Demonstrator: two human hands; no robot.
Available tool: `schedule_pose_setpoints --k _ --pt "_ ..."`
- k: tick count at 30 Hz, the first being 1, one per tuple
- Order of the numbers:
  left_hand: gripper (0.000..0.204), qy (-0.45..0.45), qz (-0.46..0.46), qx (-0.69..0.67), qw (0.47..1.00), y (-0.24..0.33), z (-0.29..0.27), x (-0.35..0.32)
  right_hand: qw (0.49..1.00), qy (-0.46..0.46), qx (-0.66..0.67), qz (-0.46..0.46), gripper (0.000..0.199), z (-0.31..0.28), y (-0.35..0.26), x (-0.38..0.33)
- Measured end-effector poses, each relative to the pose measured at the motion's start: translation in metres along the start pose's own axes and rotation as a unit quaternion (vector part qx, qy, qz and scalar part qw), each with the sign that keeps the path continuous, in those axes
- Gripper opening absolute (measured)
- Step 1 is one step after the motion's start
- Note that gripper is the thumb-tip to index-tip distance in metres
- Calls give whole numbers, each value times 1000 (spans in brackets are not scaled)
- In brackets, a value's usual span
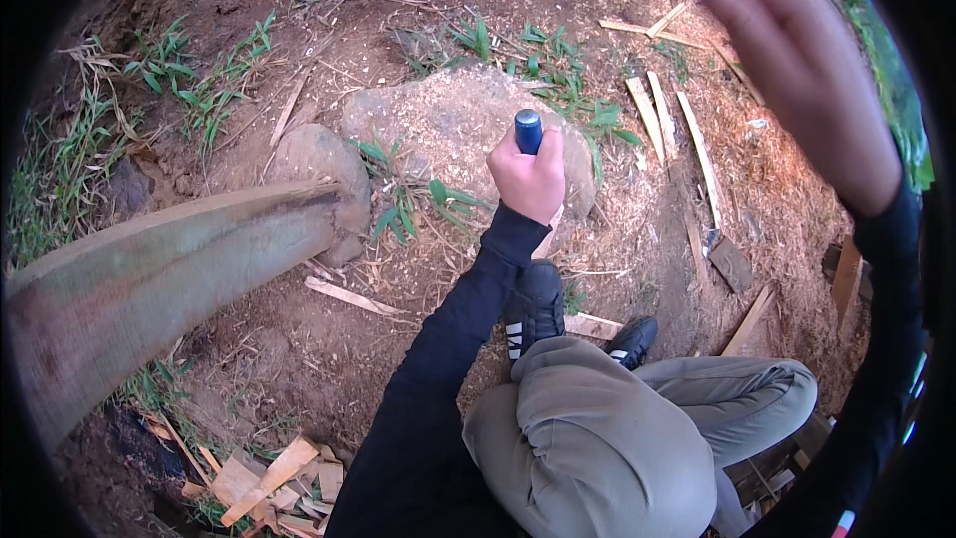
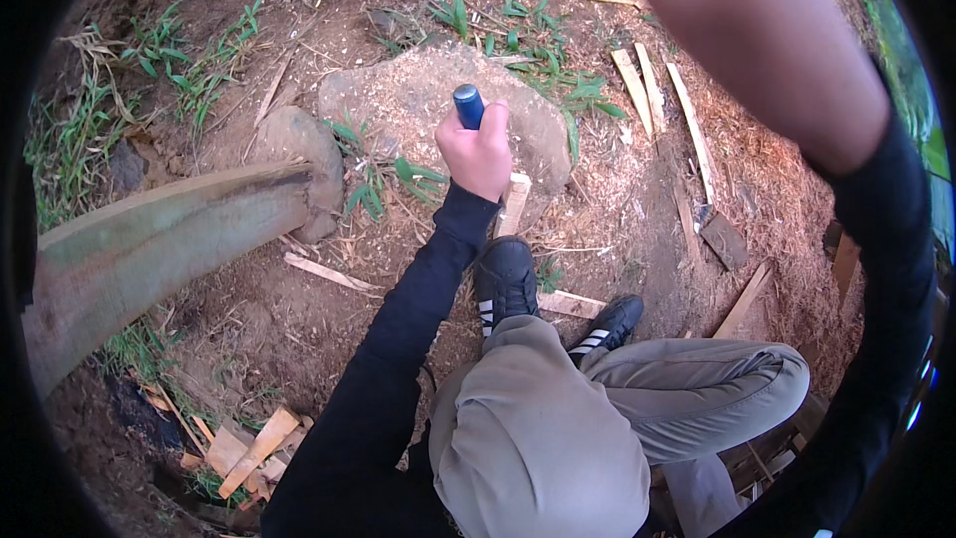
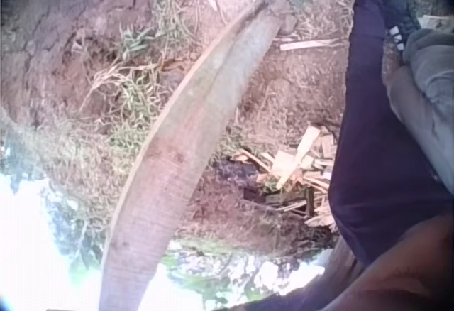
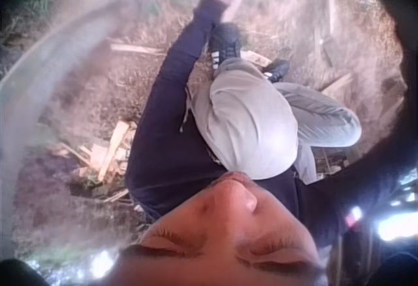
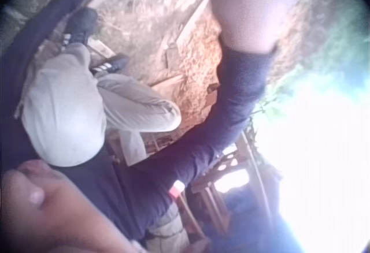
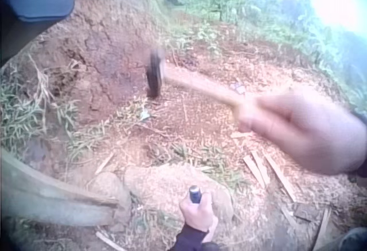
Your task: The person sits on the ground and uses a hammer and a chisel to carve a small piece of wood resting on a rock. They repeatedly strike the chisel to shape the wood, occasionally adjusting the piece's position.
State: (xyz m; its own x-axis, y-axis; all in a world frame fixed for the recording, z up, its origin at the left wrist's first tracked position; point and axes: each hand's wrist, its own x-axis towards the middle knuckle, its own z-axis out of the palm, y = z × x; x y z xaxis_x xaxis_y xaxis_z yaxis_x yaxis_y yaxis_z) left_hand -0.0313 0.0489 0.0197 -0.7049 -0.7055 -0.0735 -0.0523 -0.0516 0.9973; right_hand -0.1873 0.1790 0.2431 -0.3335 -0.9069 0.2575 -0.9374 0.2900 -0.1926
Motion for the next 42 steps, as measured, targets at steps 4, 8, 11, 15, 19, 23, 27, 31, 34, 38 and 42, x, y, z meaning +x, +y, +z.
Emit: schedule_pose_setpoints --k 4,8,11,15,19,23,27,31,34,38,42 --pt "20 -4 7 29 1000 -3 1 5 996 36 42 73 38 -6 10 8" --pt "20 -10 -45 -2 999 3 1 1 944 -309 -18 114 25 20 -35 -23" --pt "21 -11 12 19 1000 -1 3 1 960 -246 43 129 23 6 -29 -11" --pt "23 -2 12 49 999 9 -1 1 980 -93 -174 -5 39 -25 26 1" --pt "23 -20 -12 25 999 -3 7 0 963 -128 -213 -104 29 2 -3 -26" --pt "23 -12 6 32 999 -2 2 1 926 -345 59 145 23 -3 -30 -12" --pt "23 -14 5 31 999 1 4 0 973 23 166 158 28 -23 -3 -4" --pt "23 -18 -14 43 999 5 3 -1 998 -30 -55 30 28 2 -1 -15" --pt "24 -16 -18 23 999 1 6 -3 935 -305 90 156 27 23 -38 -36" --pt "24 -8 30 59 998 -7 2 0 964 -183 98 167 28 -12 -21 -10" --pt "23 -16 13 50 999 -5 0 0 868 22 386 313 34 -31 -15 11"
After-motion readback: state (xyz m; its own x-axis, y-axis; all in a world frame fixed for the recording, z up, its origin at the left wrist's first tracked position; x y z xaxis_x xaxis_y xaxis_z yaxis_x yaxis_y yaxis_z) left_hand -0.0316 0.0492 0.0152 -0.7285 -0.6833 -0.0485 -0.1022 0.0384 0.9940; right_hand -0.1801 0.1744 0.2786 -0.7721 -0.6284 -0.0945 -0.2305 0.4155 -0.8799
